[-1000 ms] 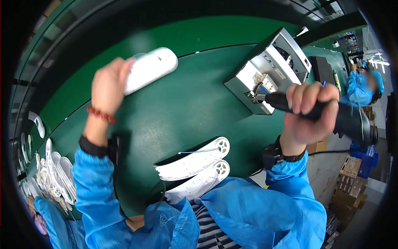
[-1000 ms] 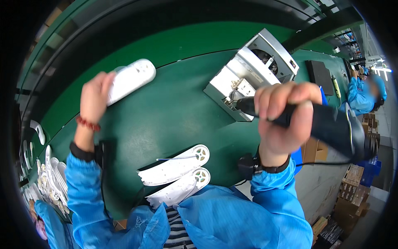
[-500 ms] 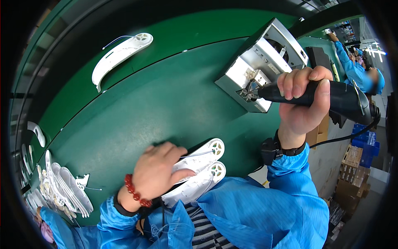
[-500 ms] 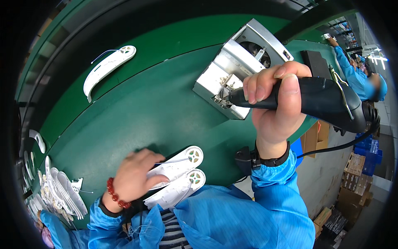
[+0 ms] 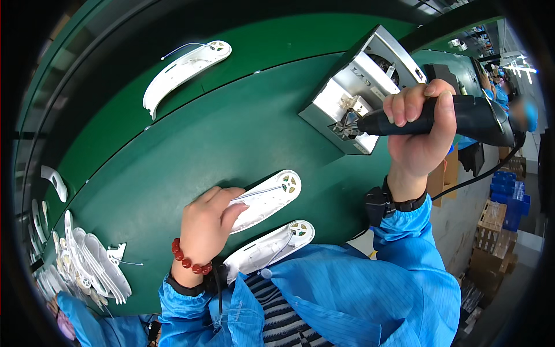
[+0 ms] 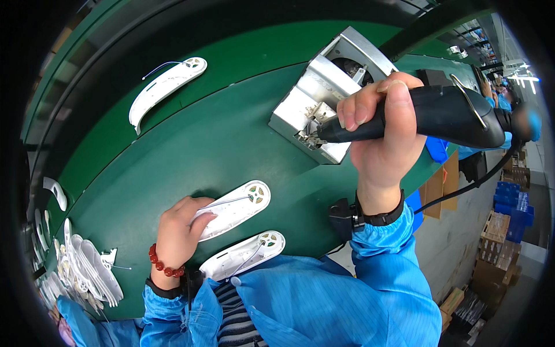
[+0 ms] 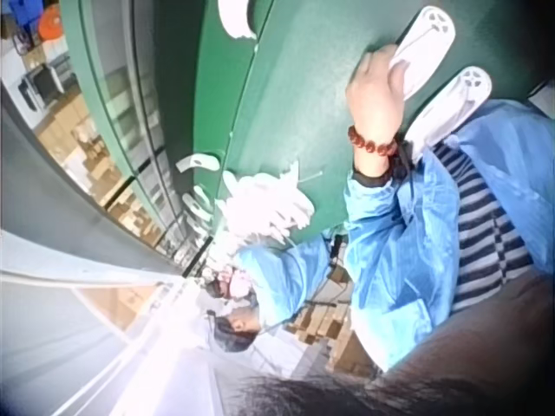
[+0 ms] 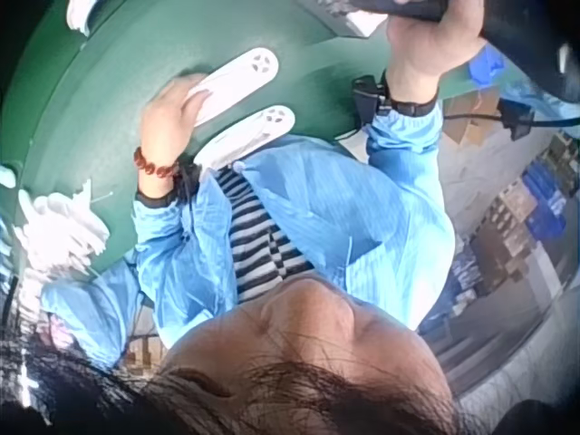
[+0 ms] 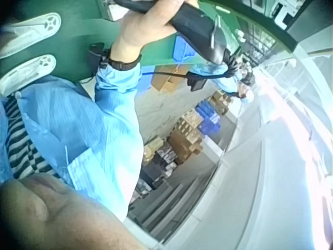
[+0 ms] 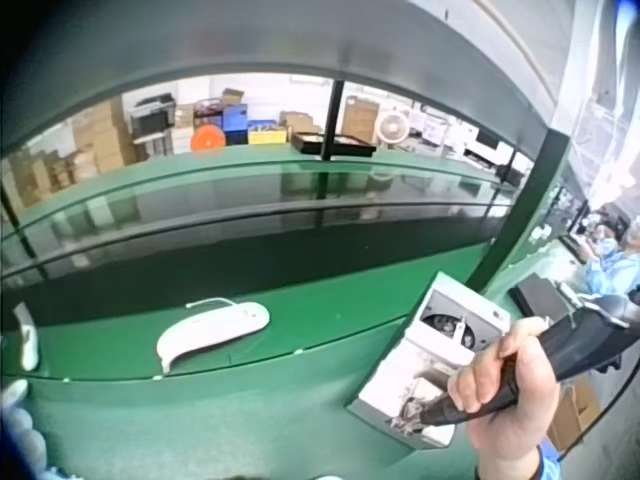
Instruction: The person is using an electric screwdriver to assemble small white plastic electronic components on a factory assembly line.
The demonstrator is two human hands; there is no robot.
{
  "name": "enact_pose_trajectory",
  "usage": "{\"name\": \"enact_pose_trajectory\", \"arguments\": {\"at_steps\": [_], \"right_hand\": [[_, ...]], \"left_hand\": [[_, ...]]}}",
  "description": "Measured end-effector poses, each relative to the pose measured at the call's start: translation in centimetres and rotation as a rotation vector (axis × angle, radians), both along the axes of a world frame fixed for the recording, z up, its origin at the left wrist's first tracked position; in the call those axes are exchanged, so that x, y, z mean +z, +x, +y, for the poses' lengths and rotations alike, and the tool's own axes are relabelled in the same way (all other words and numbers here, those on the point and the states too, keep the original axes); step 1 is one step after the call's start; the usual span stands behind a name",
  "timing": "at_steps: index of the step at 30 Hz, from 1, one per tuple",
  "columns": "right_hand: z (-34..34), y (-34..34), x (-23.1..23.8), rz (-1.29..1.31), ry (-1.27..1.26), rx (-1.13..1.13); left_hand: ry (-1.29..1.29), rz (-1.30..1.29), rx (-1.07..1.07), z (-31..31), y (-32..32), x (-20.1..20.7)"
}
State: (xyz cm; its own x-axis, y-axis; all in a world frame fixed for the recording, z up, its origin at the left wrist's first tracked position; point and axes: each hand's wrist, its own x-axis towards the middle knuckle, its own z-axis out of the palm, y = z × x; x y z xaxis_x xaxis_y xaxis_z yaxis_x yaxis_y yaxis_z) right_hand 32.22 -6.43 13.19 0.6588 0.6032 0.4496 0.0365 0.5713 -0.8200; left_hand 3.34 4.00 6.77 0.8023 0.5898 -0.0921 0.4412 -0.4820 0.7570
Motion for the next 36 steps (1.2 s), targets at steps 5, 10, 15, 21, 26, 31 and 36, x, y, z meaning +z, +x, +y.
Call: {"name": "enact_pose_trajectory", "arguments": {"at_steps": [5,10,15,21,26,31,36], "right_hand": [[-0.7,0.2,0.4,0.025,0.028,-0.015],[0.2,-1.7,0.3,-0.091,-0.107,-0.171],[-1.1,-2.9,1.5,-0.237,-0.258,-0.032],[-0.3,-6.6,1.1,-0.172,-0.237,0.122],[0.0,-11.0,1.5,0.060,0.005,0.312],[0.8,-11.9,-0.6,-0.013,-0.058,0.428],[1.4,-12.3,-1.4,-0.017,-0.092,0.390]], "left_hand": [[-0.072,-0.053,-0.033,0.6,0.8,0.0],[0.072,-0.062,0.097,-0.7,-0.6,0.5],[0.213,-0.104,0.069,-0.6,-1.0,0.3],[0.179,-0.070,0.045,-1.4,-1.8,1.8],[0.061,-0.102,0.039,-0.4,-1.8,1.2],[0.038,-0.085,0.051,0.3,-2.9,0.2],[0.037,-0.081,0.053,0.6,-3.4,0.1]]}}
